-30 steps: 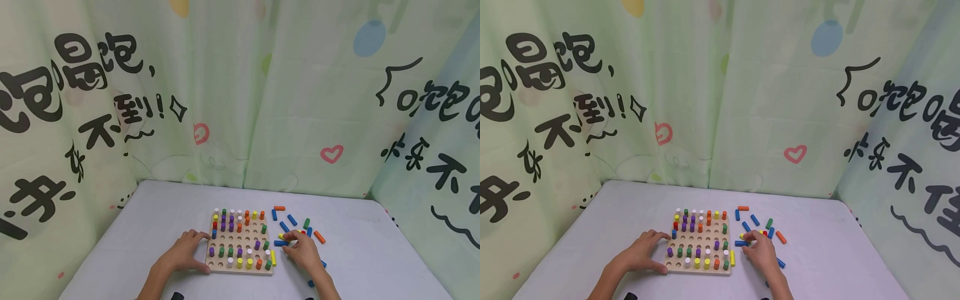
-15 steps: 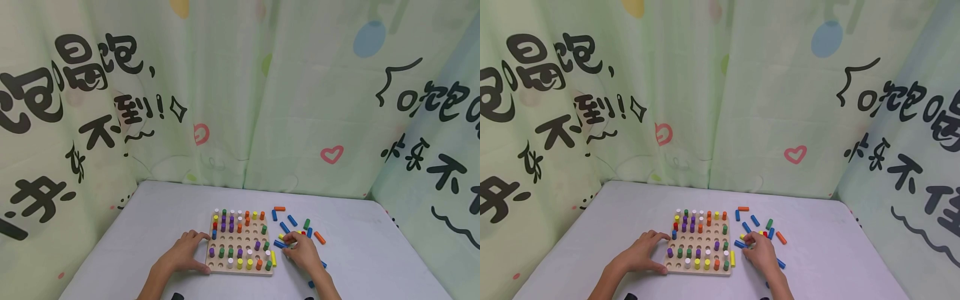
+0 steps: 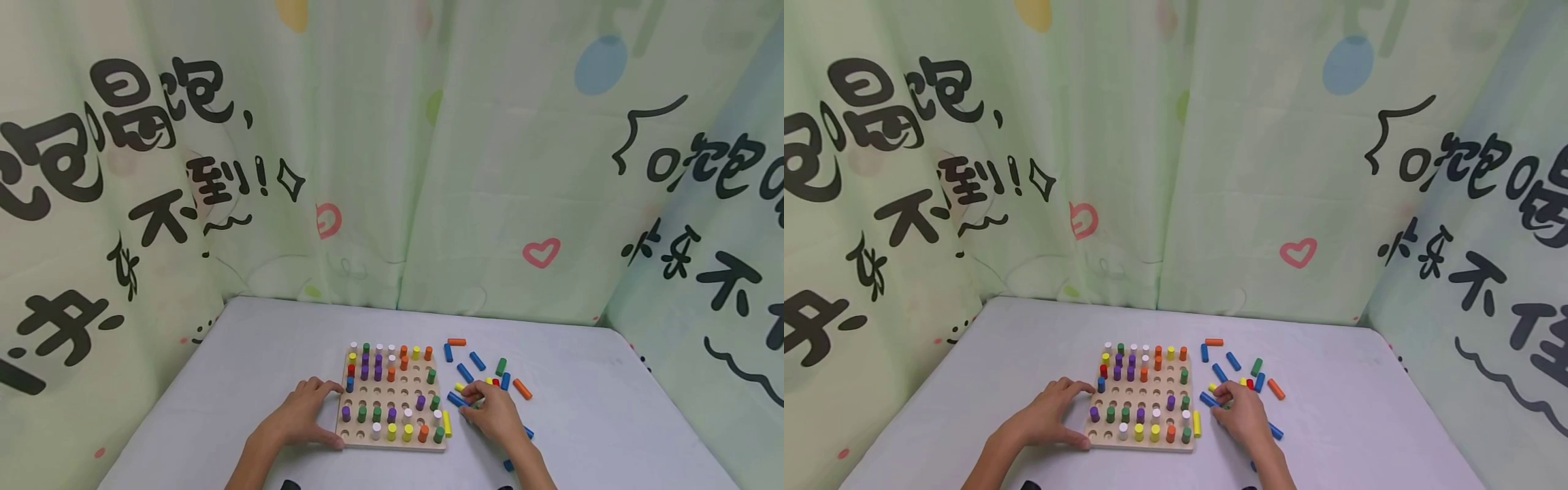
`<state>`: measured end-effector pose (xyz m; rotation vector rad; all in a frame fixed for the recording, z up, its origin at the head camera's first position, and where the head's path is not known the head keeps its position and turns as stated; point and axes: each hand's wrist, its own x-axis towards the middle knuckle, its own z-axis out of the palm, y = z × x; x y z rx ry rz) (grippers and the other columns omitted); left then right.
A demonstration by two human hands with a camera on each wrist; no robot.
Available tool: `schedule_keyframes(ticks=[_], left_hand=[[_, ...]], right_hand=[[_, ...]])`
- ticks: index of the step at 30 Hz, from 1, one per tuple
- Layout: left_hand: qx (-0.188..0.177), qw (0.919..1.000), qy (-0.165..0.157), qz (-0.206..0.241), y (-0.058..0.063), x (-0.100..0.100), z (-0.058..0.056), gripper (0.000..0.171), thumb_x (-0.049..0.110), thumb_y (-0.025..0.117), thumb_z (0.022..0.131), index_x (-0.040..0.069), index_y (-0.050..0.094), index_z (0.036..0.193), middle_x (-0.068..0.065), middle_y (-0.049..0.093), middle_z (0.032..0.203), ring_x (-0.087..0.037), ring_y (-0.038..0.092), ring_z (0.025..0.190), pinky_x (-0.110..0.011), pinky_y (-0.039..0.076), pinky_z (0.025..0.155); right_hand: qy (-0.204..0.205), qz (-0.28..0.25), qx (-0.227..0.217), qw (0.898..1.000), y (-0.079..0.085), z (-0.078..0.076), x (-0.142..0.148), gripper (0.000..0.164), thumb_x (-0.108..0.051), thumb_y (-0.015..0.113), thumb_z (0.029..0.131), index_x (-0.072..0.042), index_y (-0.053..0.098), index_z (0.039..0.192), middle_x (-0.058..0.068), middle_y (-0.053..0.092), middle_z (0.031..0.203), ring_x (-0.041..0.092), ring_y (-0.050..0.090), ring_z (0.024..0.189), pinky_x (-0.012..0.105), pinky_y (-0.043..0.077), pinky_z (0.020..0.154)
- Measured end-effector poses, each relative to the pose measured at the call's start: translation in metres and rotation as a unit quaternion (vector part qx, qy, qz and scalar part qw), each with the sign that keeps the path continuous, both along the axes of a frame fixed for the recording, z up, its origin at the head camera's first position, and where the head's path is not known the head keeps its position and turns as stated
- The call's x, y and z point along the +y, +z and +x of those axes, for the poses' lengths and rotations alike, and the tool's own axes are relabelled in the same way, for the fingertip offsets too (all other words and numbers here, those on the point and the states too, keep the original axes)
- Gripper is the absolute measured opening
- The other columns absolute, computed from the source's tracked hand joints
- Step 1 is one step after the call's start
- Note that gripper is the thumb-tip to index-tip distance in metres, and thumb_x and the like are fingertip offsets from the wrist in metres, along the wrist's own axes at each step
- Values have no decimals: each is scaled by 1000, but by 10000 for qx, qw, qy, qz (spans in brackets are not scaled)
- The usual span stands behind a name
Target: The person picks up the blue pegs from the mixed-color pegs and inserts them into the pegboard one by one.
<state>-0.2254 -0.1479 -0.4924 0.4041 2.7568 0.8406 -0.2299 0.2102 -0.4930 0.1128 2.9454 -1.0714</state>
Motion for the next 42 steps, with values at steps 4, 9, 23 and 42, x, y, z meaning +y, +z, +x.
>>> schedule_keyframes(ticks=[4,9,23,42], left_hand=[[-31,10000,21,-29,0,1,0,83,50,96,63,19,61,131,-10,57,125,-31,49,116,-60,44,105],[-38,10000,33,-32,1,1,0,83,48,97,62,18,61,131,-11,57,125,-32,50,115,-60,44,105],[-19,10000,47,-40,4,1,1,82,47,97,63,18,61,131,-12,57,125,-33,50,116,-60,44,106],[2,10000,50,-27,6,1,3,81,46,97,63,17,61,131,-11,57,124,-32,50,116,-60,43,106]], right_hand=[[-23,-80,31,10000,2,2,-1,21,-2,82,83,-4,71,101,0,67,87,16,52,73,25,45,61],[-63,-160,105,9998,5,5,-3,21,-3,81,84,-4,72,103,1,68,89,16,55,75,25,48,63],[133,-332,494,9981,15,9,-13,20,-3,81,86,-3,71,104,1,70,91,13,63,79,28,58,71],[232,-506,549,9969,26,14,-24,22,-6,81,86,-5,72,106,0,70,93,13,64,83,25,55,72]])
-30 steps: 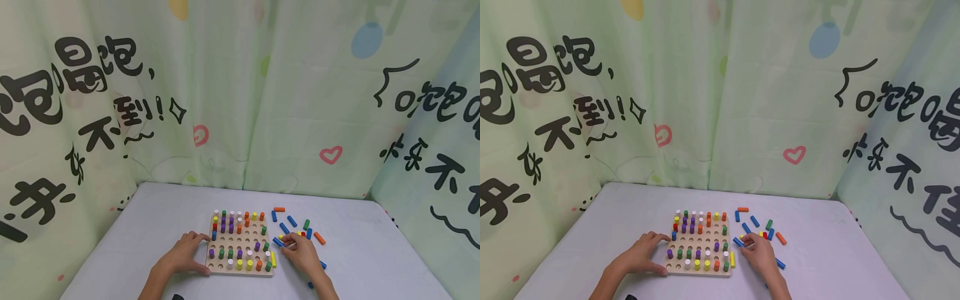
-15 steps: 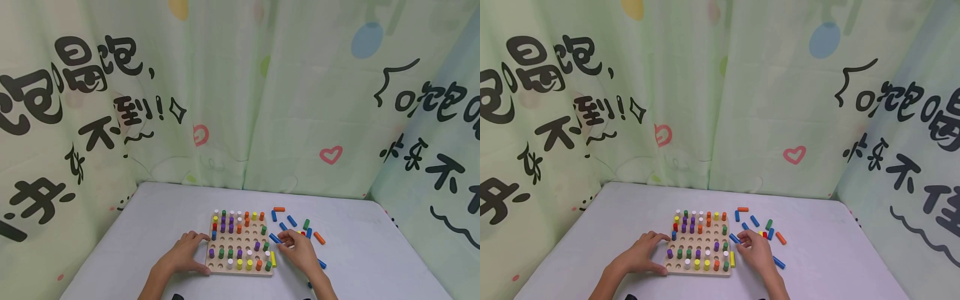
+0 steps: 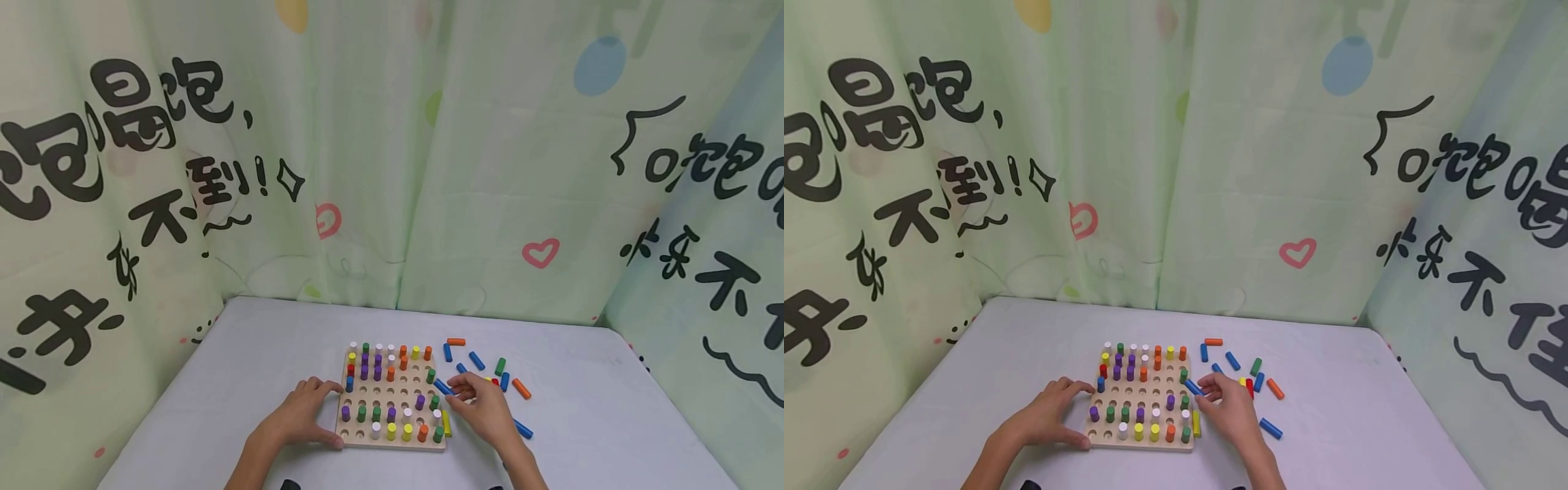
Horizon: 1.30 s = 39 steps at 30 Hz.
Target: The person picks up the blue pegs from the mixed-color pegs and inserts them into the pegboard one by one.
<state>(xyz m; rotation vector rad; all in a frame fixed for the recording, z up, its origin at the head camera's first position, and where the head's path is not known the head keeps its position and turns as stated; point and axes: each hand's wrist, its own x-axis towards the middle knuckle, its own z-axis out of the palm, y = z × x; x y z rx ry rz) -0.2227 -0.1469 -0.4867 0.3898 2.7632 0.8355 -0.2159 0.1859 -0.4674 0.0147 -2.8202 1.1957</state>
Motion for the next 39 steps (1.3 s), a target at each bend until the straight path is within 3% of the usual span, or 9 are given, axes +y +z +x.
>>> schedule_keyframes(ticks=[11,39], left_hand=[[-7,10000,-15,6,-1,0,0,81,46,97,63,18,61,130,-11,57,124,-32,49,116,-60,43,106],[-3,10000,-74,-11,2,0,0,82,47,97,63,17,60,130,-11,57,123,-30,49,113,-58,44,104]], right_hand=[[69,-82,-95,9999,2,1,-11,24,-8,82,86,-6,72,107,0,70,94,13,64,85,31,57,78],[720,-488,9,9962,6,5,-38,19,-6,79,88,-6,71,106,0,70,93,13,63,84,20,52,73]])
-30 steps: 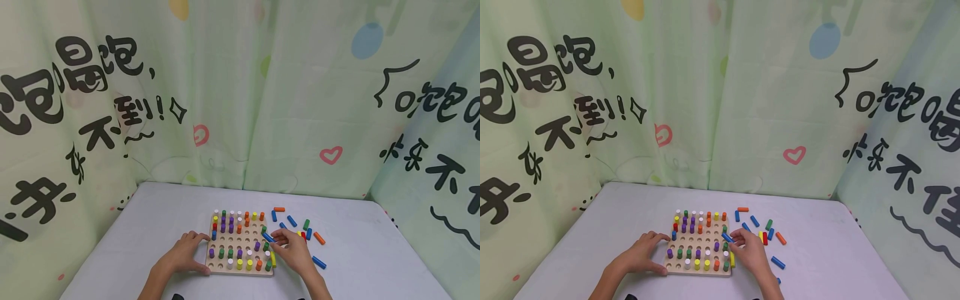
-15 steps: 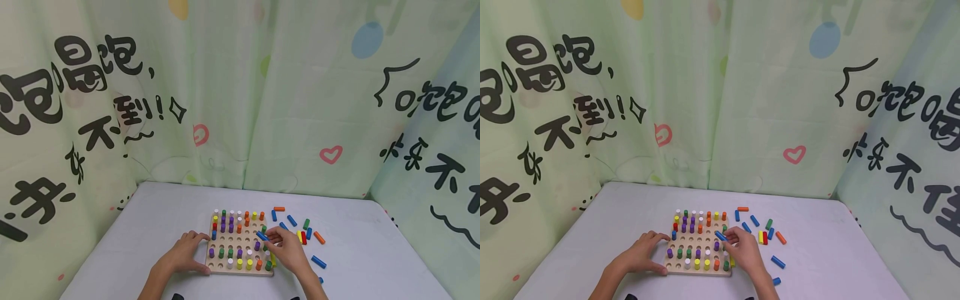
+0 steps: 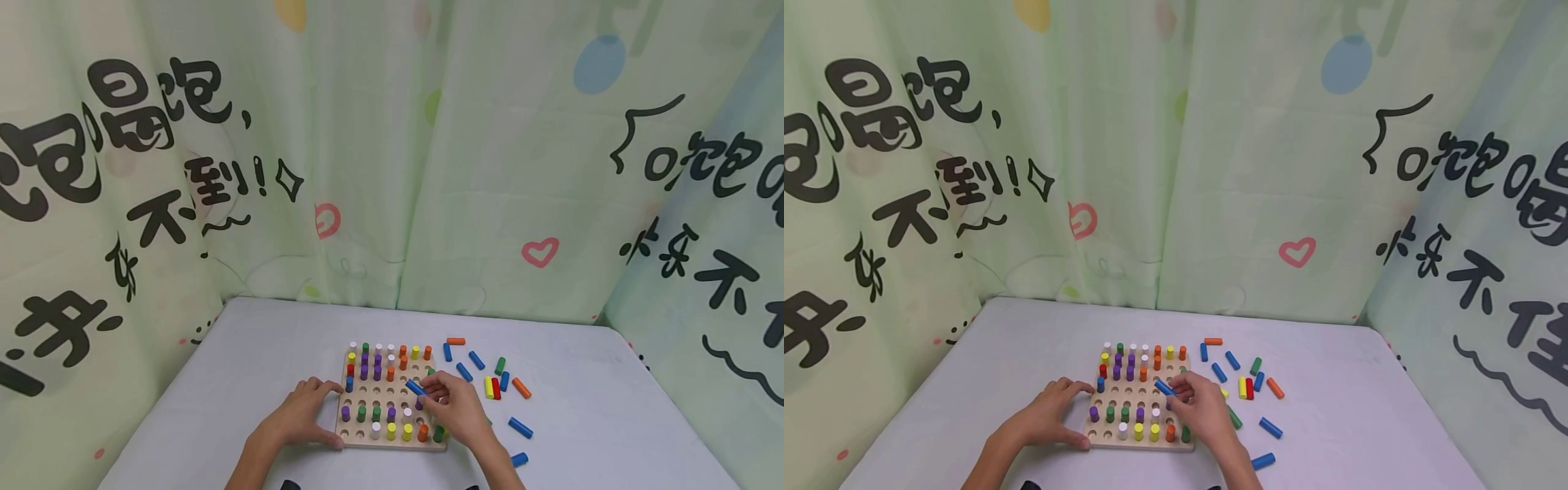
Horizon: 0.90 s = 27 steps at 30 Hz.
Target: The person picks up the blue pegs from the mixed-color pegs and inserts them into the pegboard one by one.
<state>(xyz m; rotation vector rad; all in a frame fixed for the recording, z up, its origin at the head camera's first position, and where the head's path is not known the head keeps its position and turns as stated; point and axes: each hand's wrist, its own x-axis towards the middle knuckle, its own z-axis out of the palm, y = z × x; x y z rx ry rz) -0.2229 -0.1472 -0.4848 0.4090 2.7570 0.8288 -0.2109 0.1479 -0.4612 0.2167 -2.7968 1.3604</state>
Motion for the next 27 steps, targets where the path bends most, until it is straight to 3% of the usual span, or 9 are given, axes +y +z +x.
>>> schedule_keyframes(ticks=[14,27], left_hand=[[-13,10000,-9,2,-1,0,-1,81,46,97,63,17,60,130,-10,57,122,-31,49,113,-58,44,104],[6,10000,-9,-26,-5,0,-2,82,48,96,63,18,60,130,-11,57,125,-31,49,115,-59,44,105]], right_hand=[[257,-64,51,9996,1,-1,-10,19,-7,79,89,-6,71,106,1,69,94,14,64,85,18,53,73],[381,-66,68,9992,-1,-3,-18,17,-9,78,91,-7,71,106,0,69,93,14,65,85,24,57,77]])
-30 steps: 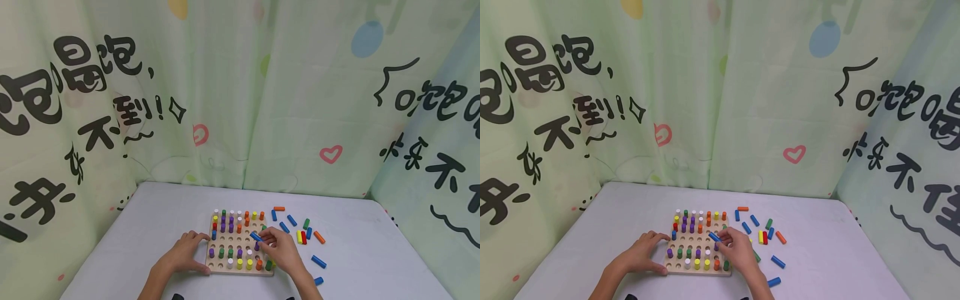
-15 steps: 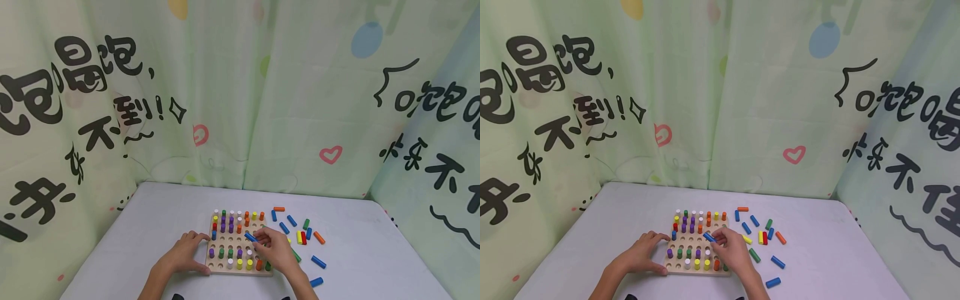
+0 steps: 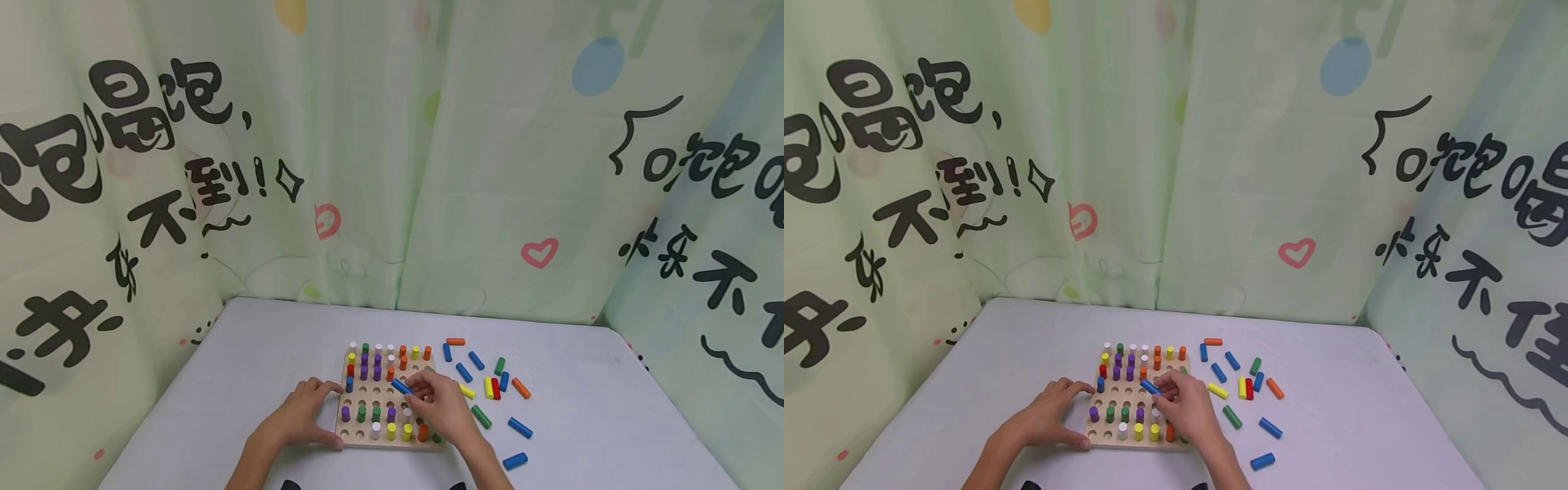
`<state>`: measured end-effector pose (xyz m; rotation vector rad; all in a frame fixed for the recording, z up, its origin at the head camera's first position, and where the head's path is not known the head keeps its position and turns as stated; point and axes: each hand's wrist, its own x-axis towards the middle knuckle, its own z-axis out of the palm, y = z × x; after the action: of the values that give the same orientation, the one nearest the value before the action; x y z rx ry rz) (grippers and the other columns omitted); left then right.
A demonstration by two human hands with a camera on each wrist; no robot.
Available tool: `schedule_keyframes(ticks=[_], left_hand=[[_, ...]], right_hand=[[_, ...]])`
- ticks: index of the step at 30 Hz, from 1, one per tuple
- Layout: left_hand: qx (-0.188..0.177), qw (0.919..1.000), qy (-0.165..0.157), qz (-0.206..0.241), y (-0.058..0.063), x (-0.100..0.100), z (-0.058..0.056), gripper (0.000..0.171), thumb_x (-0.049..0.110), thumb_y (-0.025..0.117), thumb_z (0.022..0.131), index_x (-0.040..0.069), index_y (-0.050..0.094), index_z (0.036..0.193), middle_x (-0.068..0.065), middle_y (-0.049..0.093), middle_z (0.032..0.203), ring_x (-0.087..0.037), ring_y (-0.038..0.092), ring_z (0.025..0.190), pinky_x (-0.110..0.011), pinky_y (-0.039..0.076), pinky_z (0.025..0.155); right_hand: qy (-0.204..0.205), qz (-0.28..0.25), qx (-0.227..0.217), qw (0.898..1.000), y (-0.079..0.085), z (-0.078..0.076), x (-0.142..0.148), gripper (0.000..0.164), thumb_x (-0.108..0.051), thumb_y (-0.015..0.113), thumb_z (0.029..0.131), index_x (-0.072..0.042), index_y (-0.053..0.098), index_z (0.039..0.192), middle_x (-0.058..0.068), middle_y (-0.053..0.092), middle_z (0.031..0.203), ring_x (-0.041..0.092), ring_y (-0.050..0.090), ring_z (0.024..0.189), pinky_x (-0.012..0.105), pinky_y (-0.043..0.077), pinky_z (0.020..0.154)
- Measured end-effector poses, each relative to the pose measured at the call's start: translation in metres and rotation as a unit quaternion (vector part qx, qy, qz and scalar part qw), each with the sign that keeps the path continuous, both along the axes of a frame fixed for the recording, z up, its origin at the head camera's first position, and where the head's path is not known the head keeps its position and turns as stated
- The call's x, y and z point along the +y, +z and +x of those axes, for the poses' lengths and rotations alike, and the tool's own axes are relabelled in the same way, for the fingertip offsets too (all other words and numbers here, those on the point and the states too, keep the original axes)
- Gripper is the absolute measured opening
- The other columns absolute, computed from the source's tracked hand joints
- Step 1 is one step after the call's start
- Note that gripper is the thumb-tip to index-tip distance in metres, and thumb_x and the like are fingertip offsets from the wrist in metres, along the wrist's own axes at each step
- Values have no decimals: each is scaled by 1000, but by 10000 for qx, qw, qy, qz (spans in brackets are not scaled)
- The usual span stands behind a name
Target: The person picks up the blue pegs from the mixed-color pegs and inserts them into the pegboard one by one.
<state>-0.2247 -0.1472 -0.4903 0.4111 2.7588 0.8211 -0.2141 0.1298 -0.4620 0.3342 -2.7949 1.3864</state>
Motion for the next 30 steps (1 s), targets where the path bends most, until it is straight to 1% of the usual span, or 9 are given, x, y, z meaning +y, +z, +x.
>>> schedule_keyframes(ticks=[5,11,18,30], left_hand=[[34,10000,2,-9,2,0,0,81,46,97,63,18,60,130,-11,57,123,-32,50,115,-59,44,104],[-23,10000,54,-41,2,1,-1,81,45,97,63,19,61,130,-11,57,124,-32,50,115,-60,44,105],[-41,10000,45,-66,0,0,-1,81,47,96,64,19,60,131,-11,57,125,-32,50,116,-60,44,105],[-85,10000,12,5,-1,1,-1,82,47,96,64,18,60,132,-13,56,127,-33,50,117,-61,44,105]], right_hand=[[84,-95,27,9999,-1,-1,-4,17,-7,77,91,-6,71,106,1,69,93,14,65,84,22,57,76],[133,-66,104,9998,-1,-3,-8,15,-7,77,91,-7,71,105,0,70,93,14,66,84,19,55,75],[174,-118,61,9998,-1,-5,-12,15,-6,77,91,-6,71,104,1,71,94,14,65,84,23,58,76],[183,-87,9,9998,-1,-6,-18,15,-8,77,90,-6,71,104,1,70,96,15,66,86,27,58,77]])
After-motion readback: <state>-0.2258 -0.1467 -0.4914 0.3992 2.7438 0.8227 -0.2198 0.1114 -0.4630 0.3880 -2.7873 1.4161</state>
